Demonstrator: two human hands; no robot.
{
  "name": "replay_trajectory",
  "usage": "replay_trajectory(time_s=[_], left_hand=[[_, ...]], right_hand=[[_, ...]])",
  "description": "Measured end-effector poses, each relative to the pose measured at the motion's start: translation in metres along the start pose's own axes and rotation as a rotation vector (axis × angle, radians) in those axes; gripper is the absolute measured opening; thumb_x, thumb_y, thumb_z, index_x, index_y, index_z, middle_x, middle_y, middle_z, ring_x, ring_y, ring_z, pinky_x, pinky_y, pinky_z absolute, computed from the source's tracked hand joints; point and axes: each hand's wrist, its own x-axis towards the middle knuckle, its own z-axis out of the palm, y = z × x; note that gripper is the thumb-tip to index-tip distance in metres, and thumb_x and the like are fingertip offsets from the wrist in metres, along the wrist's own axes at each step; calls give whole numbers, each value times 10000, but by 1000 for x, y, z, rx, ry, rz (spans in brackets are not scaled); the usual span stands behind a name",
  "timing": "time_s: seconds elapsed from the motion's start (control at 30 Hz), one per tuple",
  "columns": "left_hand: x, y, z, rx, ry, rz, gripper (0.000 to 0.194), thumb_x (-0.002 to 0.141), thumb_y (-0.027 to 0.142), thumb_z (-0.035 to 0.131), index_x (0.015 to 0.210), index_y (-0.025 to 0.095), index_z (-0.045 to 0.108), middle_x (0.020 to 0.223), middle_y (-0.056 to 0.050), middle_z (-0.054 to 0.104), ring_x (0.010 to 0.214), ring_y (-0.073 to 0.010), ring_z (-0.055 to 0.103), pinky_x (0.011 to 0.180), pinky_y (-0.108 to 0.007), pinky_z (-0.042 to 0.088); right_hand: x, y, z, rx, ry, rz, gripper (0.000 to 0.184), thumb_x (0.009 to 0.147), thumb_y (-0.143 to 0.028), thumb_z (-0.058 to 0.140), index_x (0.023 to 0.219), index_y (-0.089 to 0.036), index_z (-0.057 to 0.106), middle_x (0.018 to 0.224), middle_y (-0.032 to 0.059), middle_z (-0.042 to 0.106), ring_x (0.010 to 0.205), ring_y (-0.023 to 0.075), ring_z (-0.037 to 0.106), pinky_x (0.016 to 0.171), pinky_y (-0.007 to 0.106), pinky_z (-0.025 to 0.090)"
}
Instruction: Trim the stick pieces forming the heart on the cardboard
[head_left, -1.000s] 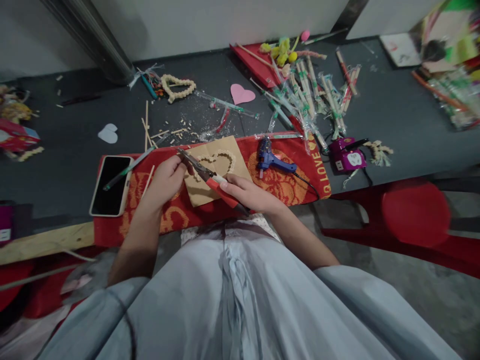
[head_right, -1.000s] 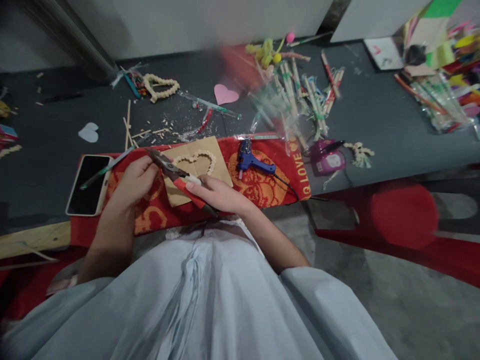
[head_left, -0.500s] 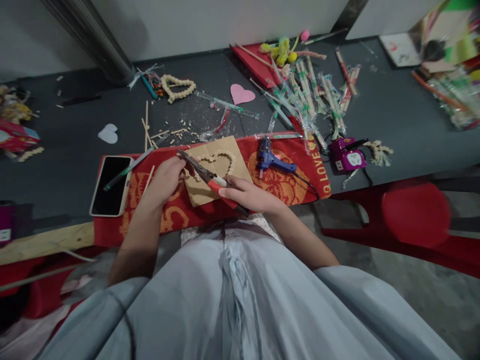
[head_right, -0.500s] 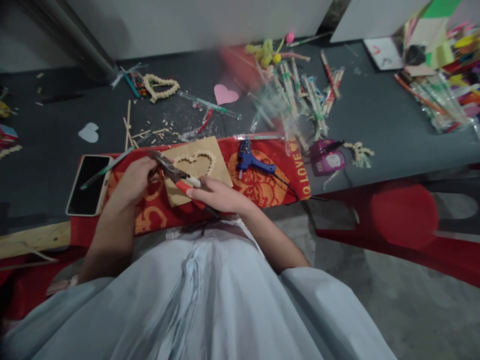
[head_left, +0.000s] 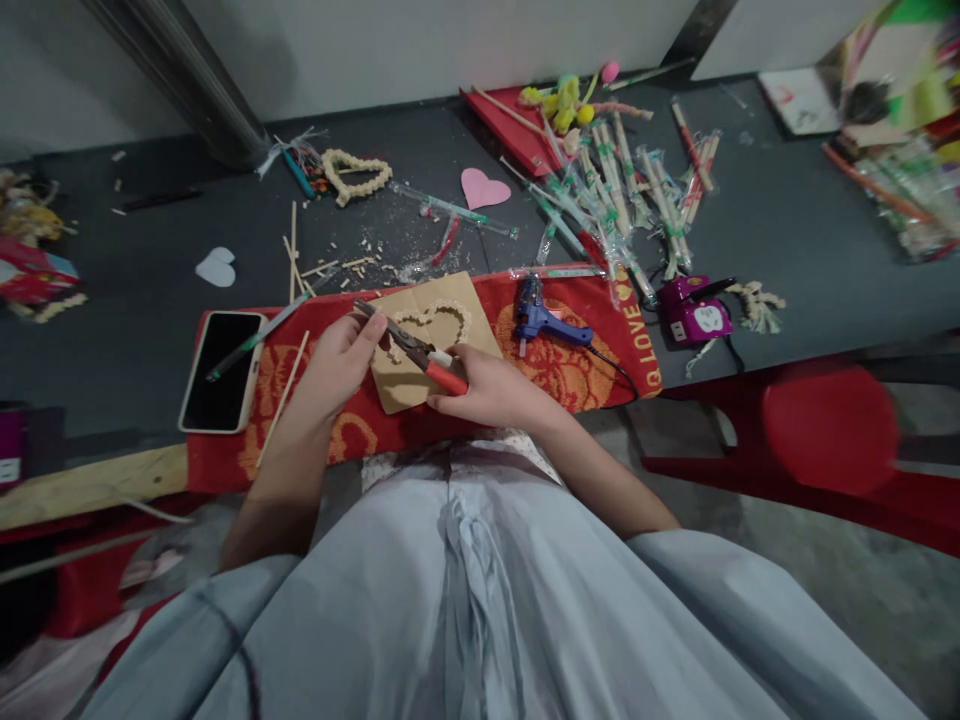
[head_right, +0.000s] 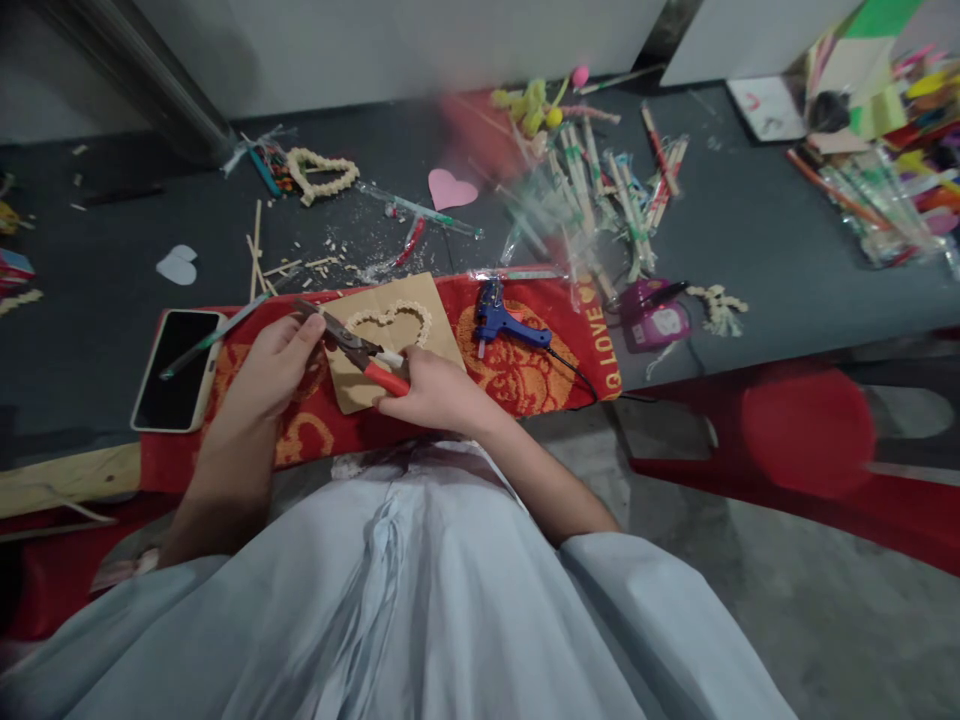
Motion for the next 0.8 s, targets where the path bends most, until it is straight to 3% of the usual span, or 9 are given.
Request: replay_trajectory(time_s=[0.13,0.33,0.53,0.8], left_hand=[[0,-2,0,20,-7,17,375,814,556,501,755,187,531,643,-7,511,687,-134,497,599,-230,406],[0,0,-6,45,24,10,300,858,438,444,695,187,467,574,27,404,538,-100,380,509,-234,307],[-1,0,-10,384,28,170,224,819,310,475,926,166,609,872,-32,637,762,-145,545,686,-244,396],[-4,-3,-11,585,98,246,244,834,345,485,728,182,632,709,-23,638,697,-155,555,635,-251,364]], right_hand=[[1,-3,0,-118,35,10,268,728,-345,544,920,-160,560,892,99,654,774,225,597,608,277,365],[2,-3,-1,-141,95,39,225,720,-342,527,863,-172,564,867,101,666,744,227,600,573,282,333],[2,1,2,-153,122,24,229,709,-343,521,856,-172,564,853,104,663,748,234,597,580,284,326],[1,4,2,-138,119,24,243,721,-332,511,881,-164,580,859,111,671,737,231,596,590,285,322]])
